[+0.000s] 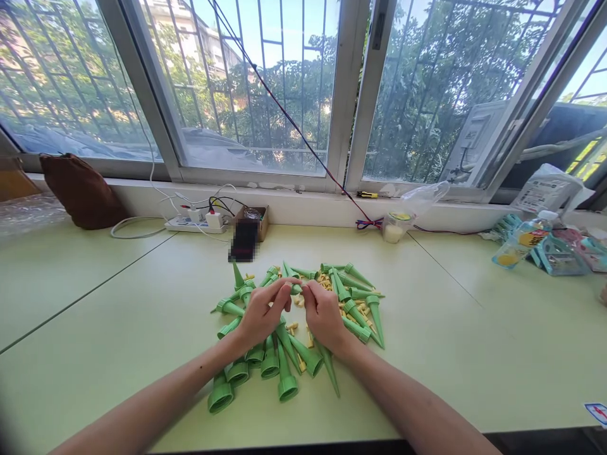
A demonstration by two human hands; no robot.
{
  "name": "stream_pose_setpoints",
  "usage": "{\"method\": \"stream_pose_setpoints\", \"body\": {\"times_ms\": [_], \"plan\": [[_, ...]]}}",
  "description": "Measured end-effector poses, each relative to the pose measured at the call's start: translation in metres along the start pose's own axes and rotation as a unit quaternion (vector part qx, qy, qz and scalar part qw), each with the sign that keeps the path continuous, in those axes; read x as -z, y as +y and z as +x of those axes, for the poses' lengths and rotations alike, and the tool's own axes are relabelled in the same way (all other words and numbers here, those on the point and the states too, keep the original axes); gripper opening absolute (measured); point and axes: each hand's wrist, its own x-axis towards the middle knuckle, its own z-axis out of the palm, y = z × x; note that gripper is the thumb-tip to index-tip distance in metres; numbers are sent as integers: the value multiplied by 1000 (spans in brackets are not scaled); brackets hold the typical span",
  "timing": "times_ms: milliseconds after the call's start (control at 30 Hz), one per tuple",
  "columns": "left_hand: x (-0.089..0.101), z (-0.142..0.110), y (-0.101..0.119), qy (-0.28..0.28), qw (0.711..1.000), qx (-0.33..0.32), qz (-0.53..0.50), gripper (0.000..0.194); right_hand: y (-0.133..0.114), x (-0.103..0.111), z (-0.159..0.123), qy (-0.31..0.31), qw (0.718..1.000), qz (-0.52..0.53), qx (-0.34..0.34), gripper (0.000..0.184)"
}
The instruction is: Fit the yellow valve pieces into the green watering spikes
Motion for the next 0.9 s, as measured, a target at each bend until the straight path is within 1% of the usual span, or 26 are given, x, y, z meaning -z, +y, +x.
{"method": "stream_pose_setpoints", "body": {"times_ms": [100, 267, 367, 467, 533, 600, 733, 833, 900], "plan": [[0, 0, 1, -9, 998, 39, -40, 39, -2, 1, 0, -1, 1000, 5, -5, 27], [-2, 1, 2, -24, 989, 103, -106, 38, -2, 2, 0, -1, 1000, 5, -14, 29], [-3, 2, 2, -30, 981, 128, -145, 37, 0, 2, 1, -5, 1000, 11, -24, 30], [-2, 3, 4, -51, 975, 139, -168, 36, 4, 2, 2, -2, 999, 10, -35, 30], [-1, 3, 7, -67, 975, 134, -164, 36, 6, 3, 3, 1, 999, 4, -40, 31], [-1, 3, 9, -74, 981, 115, -135, 34, 7, 4, 3, 1, 999, -1, -46, 31], [-3, 1, 7, -68, 996, 43, -34, 30, 5, 7, 4, 5, 999, -10, -45, 33], [-4, -1, 3, -70, 997, 2, 15, 35, 3, 8, 4, 5, 999, -16, -38, 34], [-5, -1, 0, -71, 997, -5, 30, 40, 3, 8, 4, 8, 999, -20, -32, 35]]}}
